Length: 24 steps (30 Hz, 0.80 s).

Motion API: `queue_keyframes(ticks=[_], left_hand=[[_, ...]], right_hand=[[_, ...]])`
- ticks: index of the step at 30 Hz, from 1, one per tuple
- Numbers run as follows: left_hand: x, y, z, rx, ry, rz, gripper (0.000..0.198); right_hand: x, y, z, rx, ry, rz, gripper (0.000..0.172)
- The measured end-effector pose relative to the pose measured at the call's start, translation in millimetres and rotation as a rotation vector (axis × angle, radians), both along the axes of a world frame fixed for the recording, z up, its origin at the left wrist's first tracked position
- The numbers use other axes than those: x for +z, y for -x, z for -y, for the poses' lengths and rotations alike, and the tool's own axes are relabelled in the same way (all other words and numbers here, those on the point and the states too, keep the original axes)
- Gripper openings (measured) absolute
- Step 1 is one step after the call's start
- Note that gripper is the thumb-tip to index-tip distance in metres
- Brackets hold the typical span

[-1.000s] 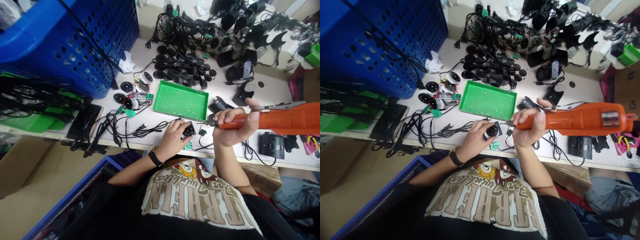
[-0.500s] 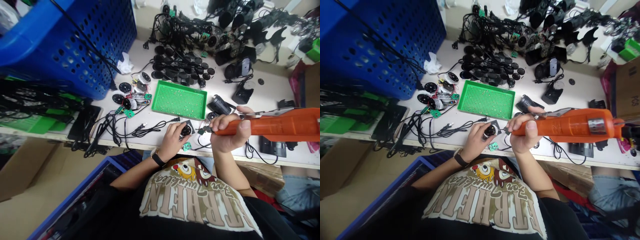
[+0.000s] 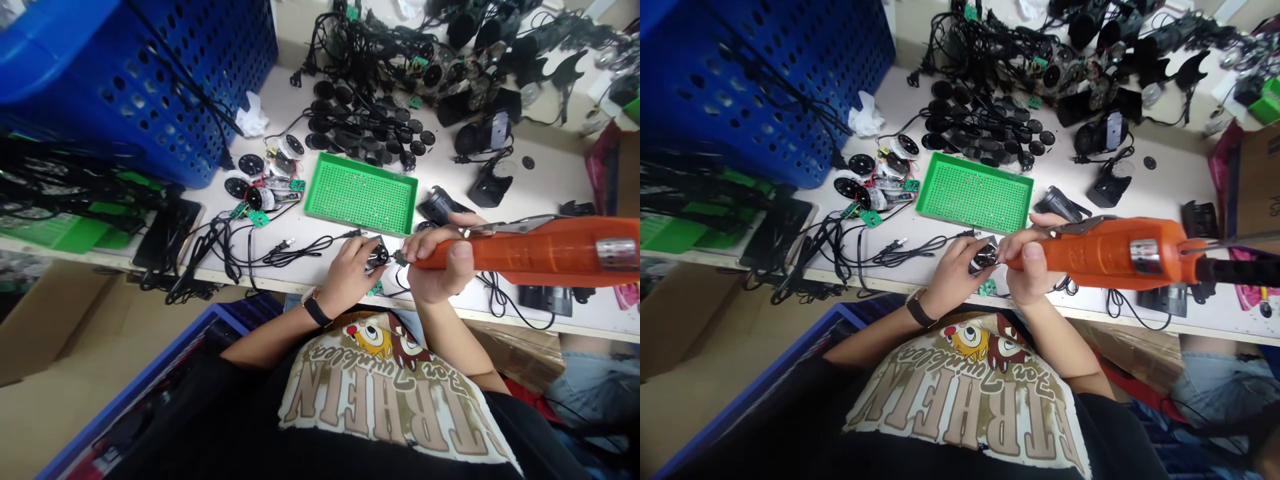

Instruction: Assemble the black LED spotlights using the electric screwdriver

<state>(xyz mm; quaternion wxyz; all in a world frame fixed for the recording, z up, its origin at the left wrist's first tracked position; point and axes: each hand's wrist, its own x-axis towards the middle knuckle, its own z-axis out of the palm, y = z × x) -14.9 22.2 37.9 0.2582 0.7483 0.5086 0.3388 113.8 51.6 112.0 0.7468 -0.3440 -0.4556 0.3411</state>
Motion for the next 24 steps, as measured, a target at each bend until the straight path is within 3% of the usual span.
queue_keyframes(ticks=[24], left_hand=[[-0.4, 0, 0, -0.037, 0.017, -0.085, 0.042]], right_hand=[[-11.3, 6, 0, -0.024, 0.051, 0.081, 0.029]])
